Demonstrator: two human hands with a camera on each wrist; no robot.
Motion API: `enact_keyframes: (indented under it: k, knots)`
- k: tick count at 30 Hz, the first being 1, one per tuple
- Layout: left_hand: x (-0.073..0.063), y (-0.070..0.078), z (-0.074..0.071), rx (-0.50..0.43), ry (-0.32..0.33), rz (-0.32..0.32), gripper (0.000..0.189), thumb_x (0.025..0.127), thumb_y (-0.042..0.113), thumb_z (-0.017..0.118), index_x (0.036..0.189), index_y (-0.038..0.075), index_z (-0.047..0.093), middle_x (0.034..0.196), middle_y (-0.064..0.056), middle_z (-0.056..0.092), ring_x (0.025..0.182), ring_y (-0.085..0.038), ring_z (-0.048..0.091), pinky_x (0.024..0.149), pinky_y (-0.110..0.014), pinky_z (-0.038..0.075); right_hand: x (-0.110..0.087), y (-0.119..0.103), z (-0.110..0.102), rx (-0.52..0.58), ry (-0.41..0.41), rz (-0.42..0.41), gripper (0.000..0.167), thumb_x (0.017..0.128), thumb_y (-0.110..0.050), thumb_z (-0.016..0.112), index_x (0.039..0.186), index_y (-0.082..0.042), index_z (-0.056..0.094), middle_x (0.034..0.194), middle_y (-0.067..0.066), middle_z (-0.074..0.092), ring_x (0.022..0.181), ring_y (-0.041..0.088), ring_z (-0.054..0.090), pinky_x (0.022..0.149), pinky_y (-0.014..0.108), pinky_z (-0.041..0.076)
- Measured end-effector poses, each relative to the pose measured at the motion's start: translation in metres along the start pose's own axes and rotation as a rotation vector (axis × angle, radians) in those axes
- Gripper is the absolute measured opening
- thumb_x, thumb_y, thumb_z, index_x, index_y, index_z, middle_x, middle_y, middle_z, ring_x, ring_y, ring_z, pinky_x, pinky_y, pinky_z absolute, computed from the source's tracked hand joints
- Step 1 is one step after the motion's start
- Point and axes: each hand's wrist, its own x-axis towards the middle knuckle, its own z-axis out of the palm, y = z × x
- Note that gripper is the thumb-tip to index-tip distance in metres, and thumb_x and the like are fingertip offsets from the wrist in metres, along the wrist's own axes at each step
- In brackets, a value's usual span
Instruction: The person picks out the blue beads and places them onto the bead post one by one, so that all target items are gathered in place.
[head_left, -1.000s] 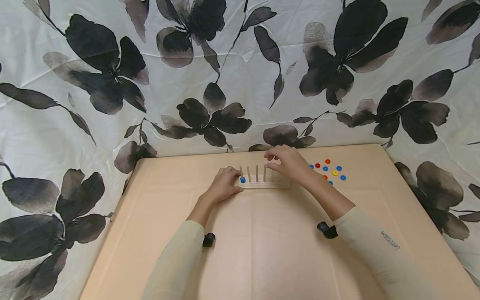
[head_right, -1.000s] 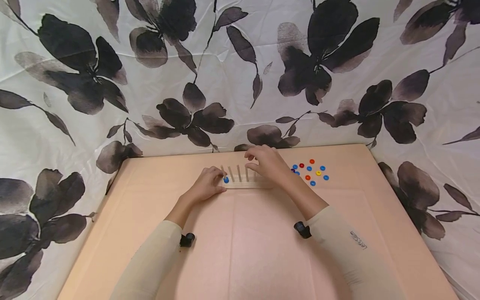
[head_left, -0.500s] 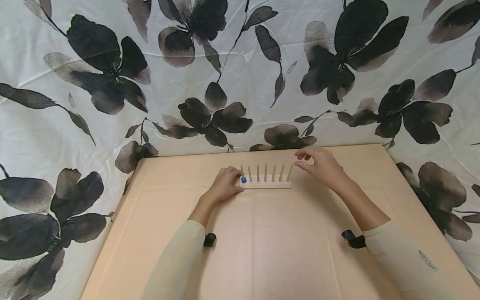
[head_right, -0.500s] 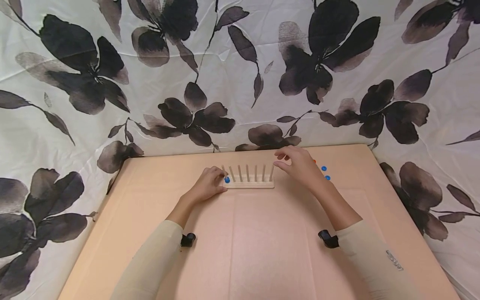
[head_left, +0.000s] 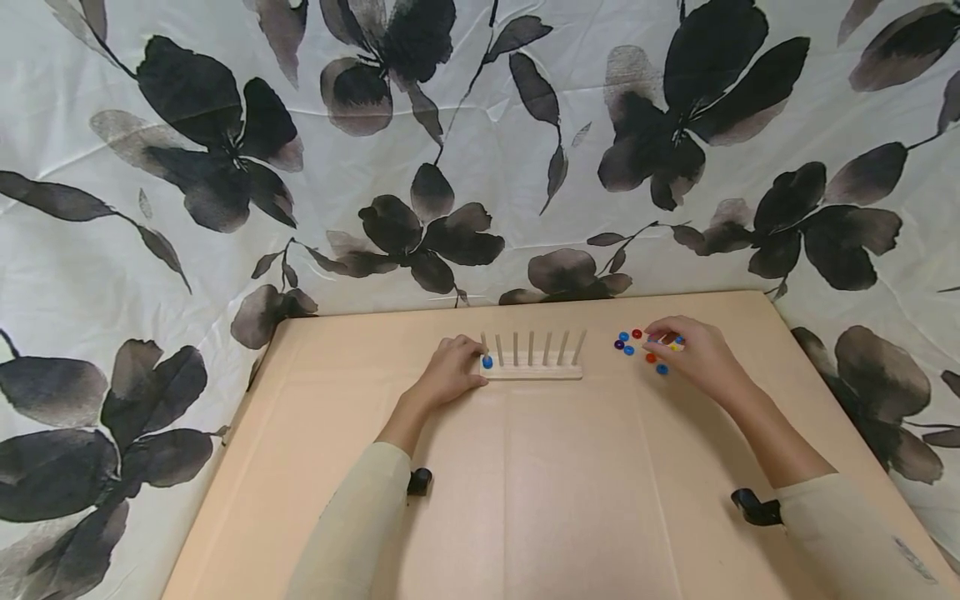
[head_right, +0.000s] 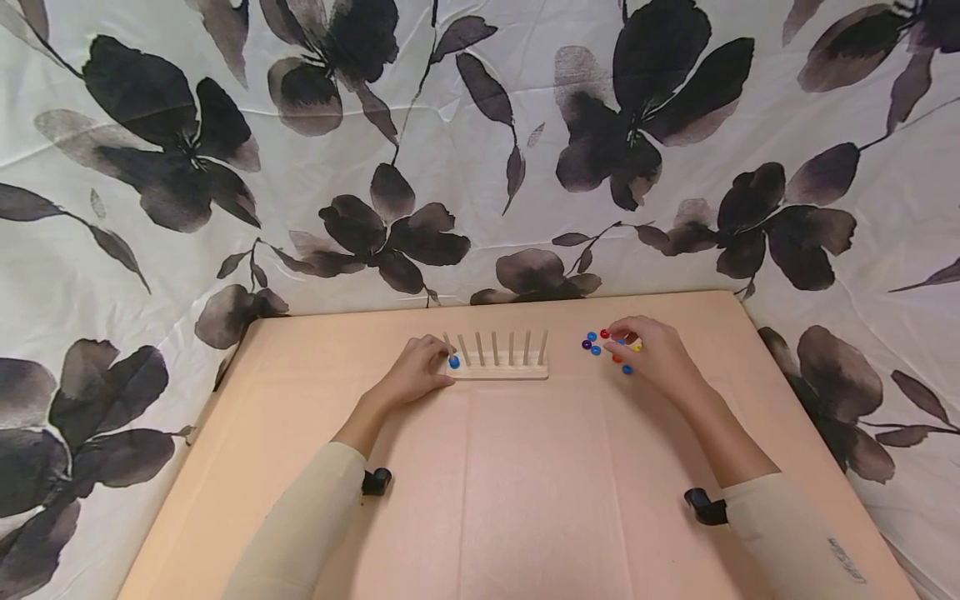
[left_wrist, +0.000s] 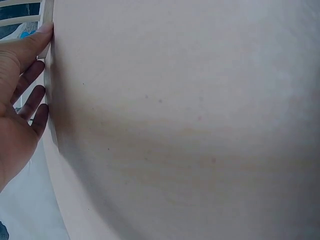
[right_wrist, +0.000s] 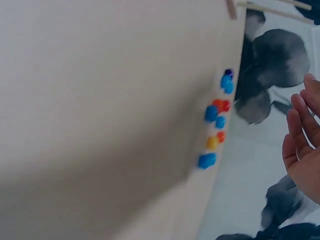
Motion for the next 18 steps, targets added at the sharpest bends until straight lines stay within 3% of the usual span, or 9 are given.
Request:
enact_keyframes:
  k: [4,8,12,14,18]
  knots:
    - [-0.001,0.000,0.000,0.004,0.001,-0.002,0.052,0.087,0.028,0.085,0.130,0.008,0.066,0.132,-0.008,0.063,0.123,-0.031,0.051,0.110,-0.045,0.041,-0.007,0.014,0.001,-0.005,-0.025,0.032,0.027,0.092,-0.017,0.078,0.114,-0.001,0.073,0.108,0.015,0.073,0.098,0.032,0.066,0.086,0.051,0.054]
    - [-0.002,0.000,0.001,0.002,0.004,0.000,0.051,0.087,0.028,0.085,0.130,0.008,0.067,0.132,-0.008,0.063,0.122,-0.031,0.051,0.109,-0.045,0.041,-0.013,0.026,0.004,-0.015,-0.056,0.070,0.028,0.092,-0.014,0.079,0.115,0.000,0.073,0.108,0.017,0.073,0.096,0.032,0.066,0.080,0.031,0.057]
    - [-0.002,0.000,0.001,-0.003,0.002,0.000,0.051,0.087,0.027,0.085,0.131,0.008,0.066,0.133,-0.008,0.062,0.122,-0.031,0.050,0.109,-0.045,0.041,-0.019,0.035,0.009,-0.008,-0.083,0.096,0.029,0.091,-0.015,0.080,0.115,-0.001,0.073,0.104,0.016,0.074,0.093,0.029,0.065,0.073,0.014,0.050]
    - [-0.002,0.000,0.001,-0.003,0.002,0.000,0.051,0.087,0.027,0.084,0.131,0.009,0.066,0.133,-0.008,0.062,0.122,-0.031,0.050,0.109,-0.045,0.041,-0.022,0.039,0.011,-0.003,-0.097,0.105,0.030,0.091,-0.016,0.080,0.116,-0.001,0.073,0.103,0.015,0.074,0.093,0.029,0.066,0.076,0.018,0.053]
    - [-0.002,0.000,0.000,-0.001,0.006,0.003,0.051,0.087,0.027,0.084,0.131,0.008,0.066,0.133,-0.008,0.062,0.123,-0.031,0.050,0.109,-0.045,0.041,-0.025,0.045,0.015,-0.013,-0.134,0.116,0.033,0.093,-0.016,0.078,0.120,0.001,0.071,0.106,0.016,0.074,0.097,0.031,0.067,0.084,0.040,0.059]
